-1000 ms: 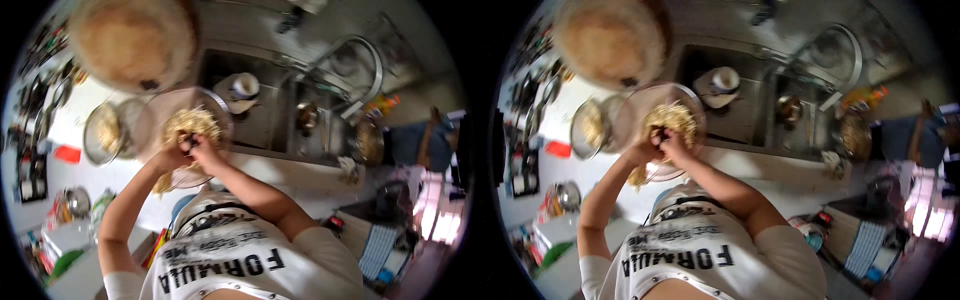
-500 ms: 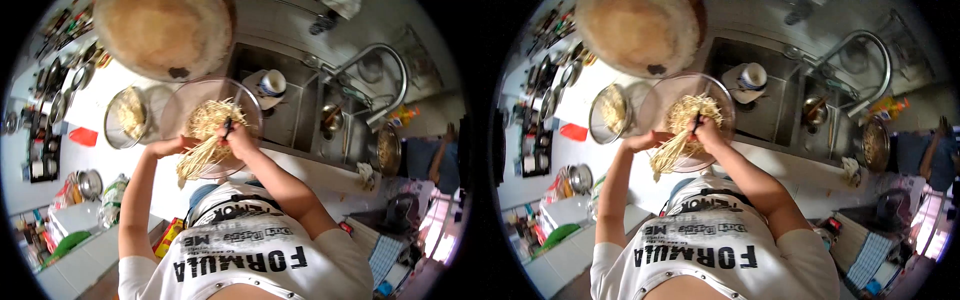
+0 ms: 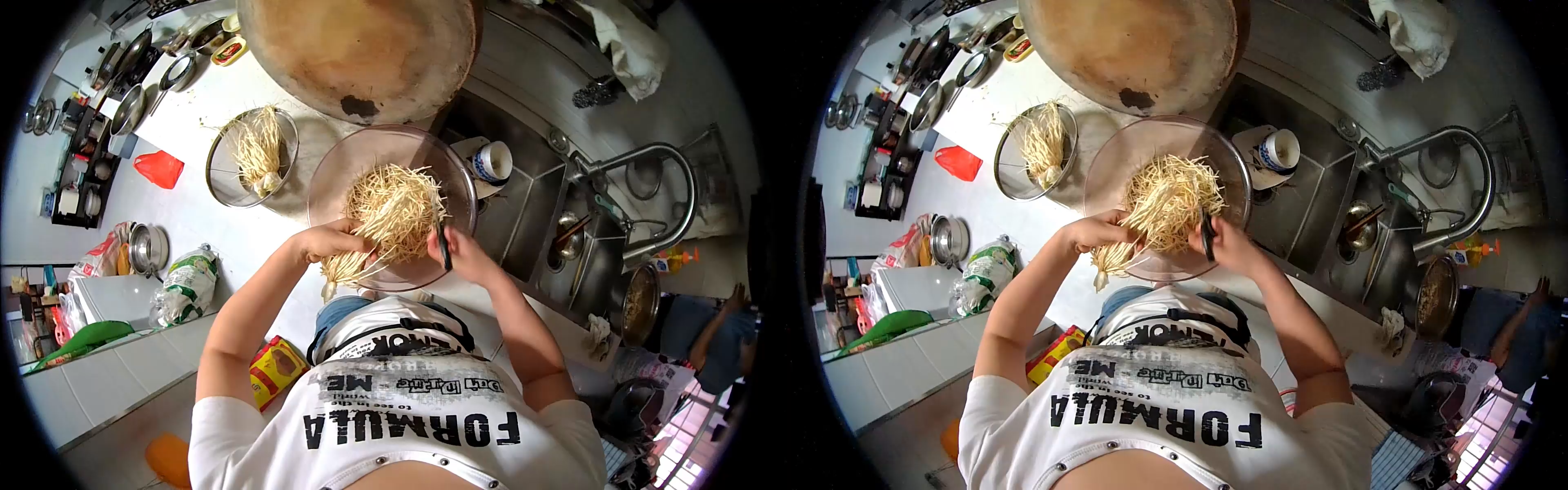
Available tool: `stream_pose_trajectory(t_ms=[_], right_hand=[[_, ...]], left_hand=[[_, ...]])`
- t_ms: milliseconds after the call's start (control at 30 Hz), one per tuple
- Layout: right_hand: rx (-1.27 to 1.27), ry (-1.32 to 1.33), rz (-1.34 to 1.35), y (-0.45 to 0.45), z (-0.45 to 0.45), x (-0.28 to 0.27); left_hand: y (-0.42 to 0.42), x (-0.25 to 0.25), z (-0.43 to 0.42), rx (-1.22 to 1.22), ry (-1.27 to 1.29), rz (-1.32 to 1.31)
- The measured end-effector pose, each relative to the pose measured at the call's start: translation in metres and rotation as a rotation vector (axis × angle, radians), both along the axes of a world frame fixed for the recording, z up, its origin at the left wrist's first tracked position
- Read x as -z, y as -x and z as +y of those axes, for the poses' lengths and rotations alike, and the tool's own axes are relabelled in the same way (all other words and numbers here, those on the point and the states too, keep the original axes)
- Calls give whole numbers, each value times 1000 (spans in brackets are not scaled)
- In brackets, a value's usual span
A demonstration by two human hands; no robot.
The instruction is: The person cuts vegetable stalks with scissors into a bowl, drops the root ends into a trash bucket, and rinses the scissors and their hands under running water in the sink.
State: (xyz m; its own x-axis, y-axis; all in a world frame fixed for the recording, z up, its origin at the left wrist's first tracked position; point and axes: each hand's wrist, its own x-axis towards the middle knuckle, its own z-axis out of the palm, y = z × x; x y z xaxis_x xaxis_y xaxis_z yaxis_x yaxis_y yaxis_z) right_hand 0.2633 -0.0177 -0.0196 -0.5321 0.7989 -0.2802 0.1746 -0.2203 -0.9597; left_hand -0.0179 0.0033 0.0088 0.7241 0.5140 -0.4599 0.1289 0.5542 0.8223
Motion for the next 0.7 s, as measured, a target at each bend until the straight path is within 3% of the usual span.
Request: stream_pose_trajectory(t_ms=[33,100,133,233,267,333,433,500,600,700], right_hand=[[-8,1,-1,3,-4,-13],[-304,164,-293,5,-12,-41],[-420,107,-432,6,-14,-28],[-376,-47,-340,17,-9,-27],[-380,31,-271,20,-4,-25],[-391,23,-260,22,4,-21],[-400,6,-179,24,7,-31],[-344,191,-53,23,7,-24],[-276,244,25,27,5,-18],[-259,248,-114,29,2,-30]], left_hand=[[-1,-5,-1,-8,1,-1],[-2,-17,0,10,-62,1],[-2,-12,1,18,-36,-35],[-5,-8,1,5,-50,-37],[-6,-4,2,6,-51,-36],[-6,-1,5,211,-217,39],[-7,-8,3,248,-187,64],[-5,-9,5,241,-173,59],[-1,-7,11,264,-91,58],[3,6,15,277,-78,53]])
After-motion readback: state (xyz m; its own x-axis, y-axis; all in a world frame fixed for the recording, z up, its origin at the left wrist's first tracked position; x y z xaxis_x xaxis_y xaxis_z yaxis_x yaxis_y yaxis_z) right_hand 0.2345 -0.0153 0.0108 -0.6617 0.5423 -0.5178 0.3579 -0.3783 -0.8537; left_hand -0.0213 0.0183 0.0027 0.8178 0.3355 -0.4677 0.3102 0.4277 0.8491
